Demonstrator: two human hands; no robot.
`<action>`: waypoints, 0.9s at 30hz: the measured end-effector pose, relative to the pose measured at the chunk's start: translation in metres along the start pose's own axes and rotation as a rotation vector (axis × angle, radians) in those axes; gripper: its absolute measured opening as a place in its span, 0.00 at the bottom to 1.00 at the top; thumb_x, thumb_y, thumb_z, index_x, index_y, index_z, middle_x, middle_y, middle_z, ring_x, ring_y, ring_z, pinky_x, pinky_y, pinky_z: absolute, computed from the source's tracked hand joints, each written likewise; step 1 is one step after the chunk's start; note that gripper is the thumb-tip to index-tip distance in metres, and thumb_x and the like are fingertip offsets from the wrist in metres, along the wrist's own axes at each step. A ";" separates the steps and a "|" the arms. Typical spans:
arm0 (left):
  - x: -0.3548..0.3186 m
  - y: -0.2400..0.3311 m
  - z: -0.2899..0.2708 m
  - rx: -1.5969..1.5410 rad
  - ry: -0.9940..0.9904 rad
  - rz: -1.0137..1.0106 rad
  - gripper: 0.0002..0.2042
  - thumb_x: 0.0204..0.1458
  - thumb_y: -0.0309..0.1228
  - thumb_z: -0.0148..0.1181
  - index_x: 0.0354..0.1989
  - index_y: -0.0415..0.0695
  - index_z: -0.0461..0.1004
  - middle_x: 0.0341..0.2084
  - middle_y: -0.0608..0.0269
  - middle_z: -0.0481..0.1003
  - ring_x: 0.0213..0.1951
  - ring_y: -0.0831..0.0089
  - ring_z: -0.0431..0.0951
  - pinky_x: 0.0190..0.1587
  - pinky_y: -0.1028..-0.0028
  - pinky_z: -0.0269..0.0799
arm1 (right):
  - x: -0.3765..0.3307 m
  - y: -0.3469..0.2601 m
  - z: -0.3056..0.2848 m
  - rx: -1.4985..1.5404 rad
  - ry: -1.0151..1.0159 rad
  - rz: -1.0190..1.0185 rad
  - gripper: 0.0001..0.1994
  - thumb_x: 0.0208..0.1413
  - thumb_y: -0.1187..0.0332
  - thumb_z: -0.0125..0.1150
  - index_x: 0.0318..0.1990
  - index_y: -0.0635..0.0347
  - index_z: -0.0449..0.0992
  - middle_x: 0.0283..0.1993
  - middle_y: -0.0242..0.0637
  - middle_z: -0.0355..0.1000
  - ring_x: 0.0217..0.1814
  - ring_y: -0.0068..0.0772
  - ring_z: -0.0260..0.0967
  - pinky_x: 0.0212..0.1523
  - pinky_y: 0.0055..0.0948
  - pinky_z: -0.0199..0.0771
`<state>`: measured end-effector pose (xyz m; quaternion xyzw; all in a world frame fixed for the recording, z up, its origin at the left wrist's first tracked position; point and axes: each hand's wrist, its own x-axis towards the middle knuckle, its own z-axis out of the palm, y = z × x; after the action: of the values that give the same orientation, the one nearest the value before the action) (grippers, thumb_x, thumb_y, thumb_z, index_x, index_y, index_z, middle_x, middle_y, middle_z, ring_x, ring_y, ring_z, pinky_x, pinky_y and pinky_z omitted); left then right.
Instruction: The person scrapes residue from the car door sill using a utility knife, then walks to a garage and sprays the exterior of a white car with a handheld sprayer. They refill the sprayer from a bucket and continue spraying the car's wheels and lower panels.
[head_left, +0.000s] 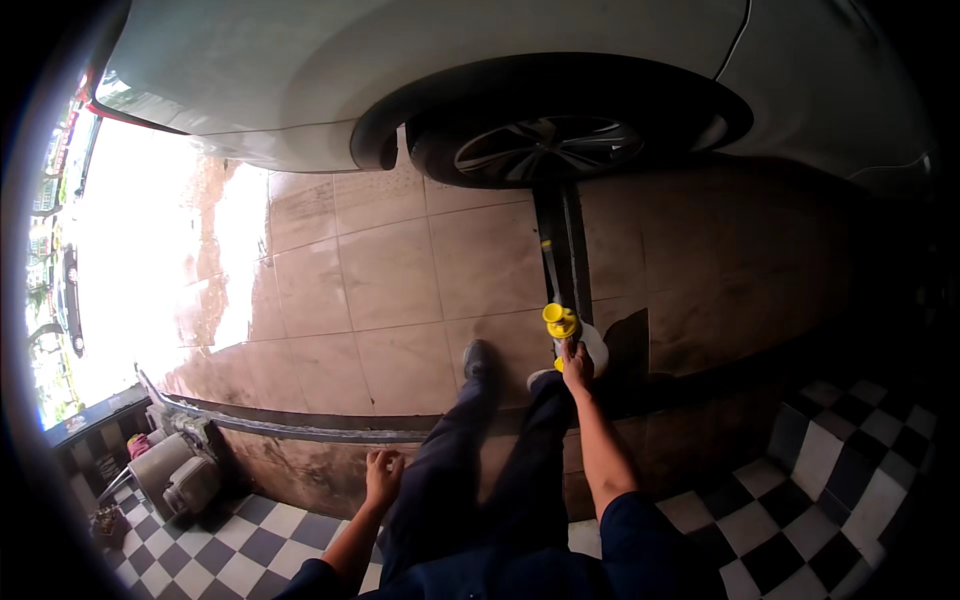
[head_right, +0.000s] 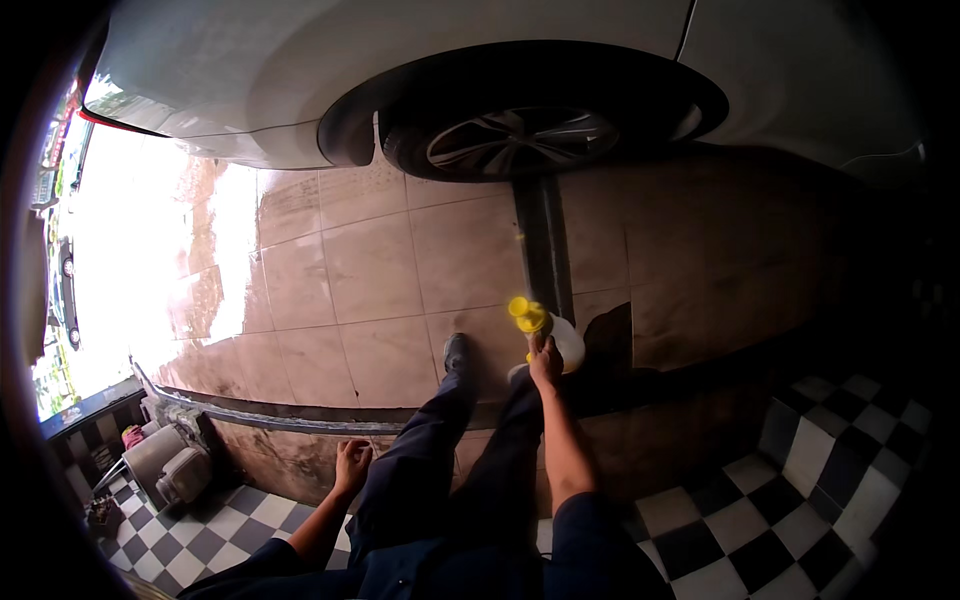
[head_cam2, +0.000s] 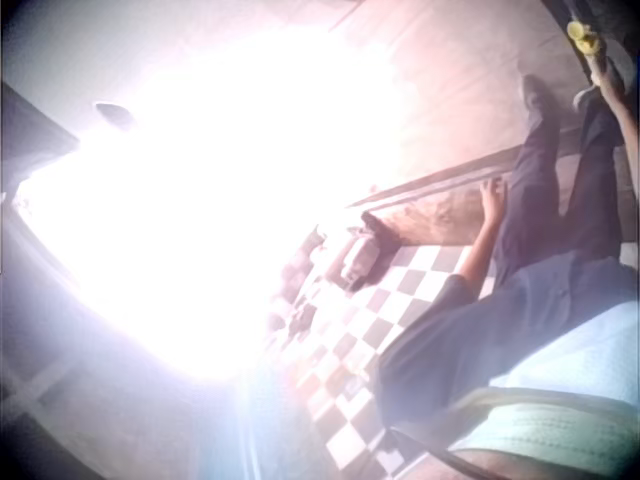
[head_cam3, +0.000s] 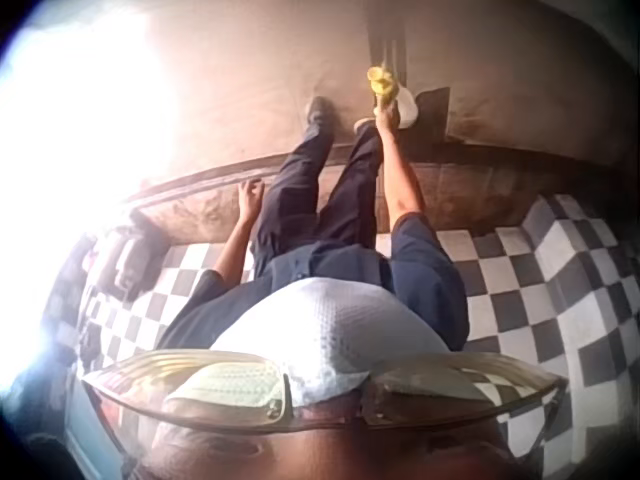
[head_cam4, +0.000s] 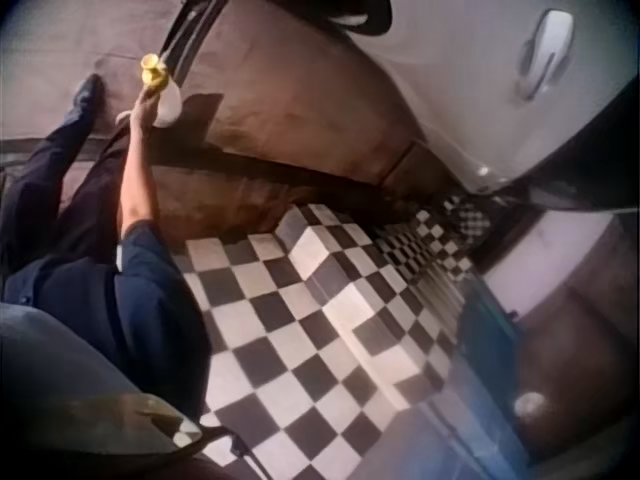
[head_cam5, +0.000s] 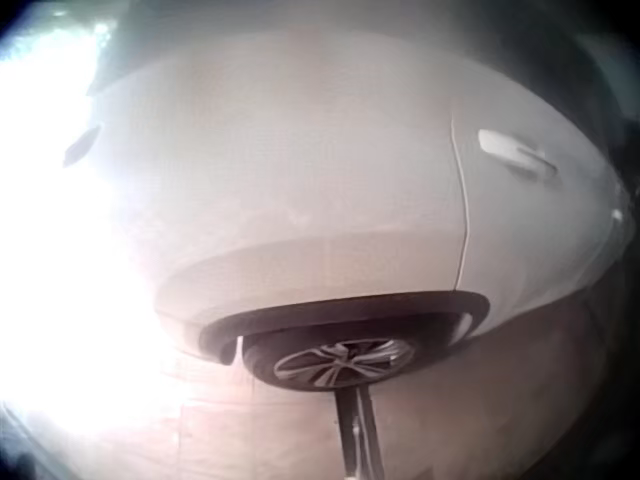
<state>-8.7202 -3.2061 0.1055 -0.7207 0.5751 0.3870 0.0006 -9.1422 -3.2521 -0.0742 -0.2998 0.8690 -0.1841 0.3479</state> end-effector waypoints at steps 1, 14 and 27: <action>-0.004 -0.002 -0.002 -0.018 0.004 -0.032 0.09 0.48 0.31 0.59 0.36 0.42 0.73 0.36 0.51 0.68 0.36 0.60 0.73 0.36 0.67 0.73 | 0.002 -0.002 -0.006 -0.006 -0.091 -0.078 0.23 0.58 0.47 0.45 0.36 0.63 0.70 0.33 0.56 0.72 0.39 0.61 0.68 0.37 0.50 0.66; -0.002 -0.072 -0.035 0.063 0.098 0.021 0.09 0.45 0.34 0.57 0.31 0.42 0.74 0.32 0.48 0.71 0.41 0.51 0.68 0.47 0.60 0.64 | -0.184 -0.154 -0.185 1.005 0.185 -0.176 0.14 0.63 0.55 0.44 0.36 0.57 0.64 0.26 0.27 0.60 0.25 0.18 0.56 0.30 0.21 0.60; -0.022 -0.030 -0.056 -0.099 0.111 -0.055 0.13 0.46 0.37 0.56 0.31 0.39 0.76 0.31 0.48 0.75 0.43 0.51 0.69 0.47 0.60 0.66 | -0.135 -0.237 -0.060 -0.094 -0.166 -0.478 0.20 0.58 0.51 0.47 0.34 0.63 0.69 0.30 0.55 0.72 0.35 0.59 0.69 0.35 0.49 0.67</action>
<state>-8.6651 -3.2028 0.1443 -0.7558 0.5344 0.3742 -0.0561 -9.0137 -3.3364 0.1593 -0.5268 0.7494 -0.1952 0.3503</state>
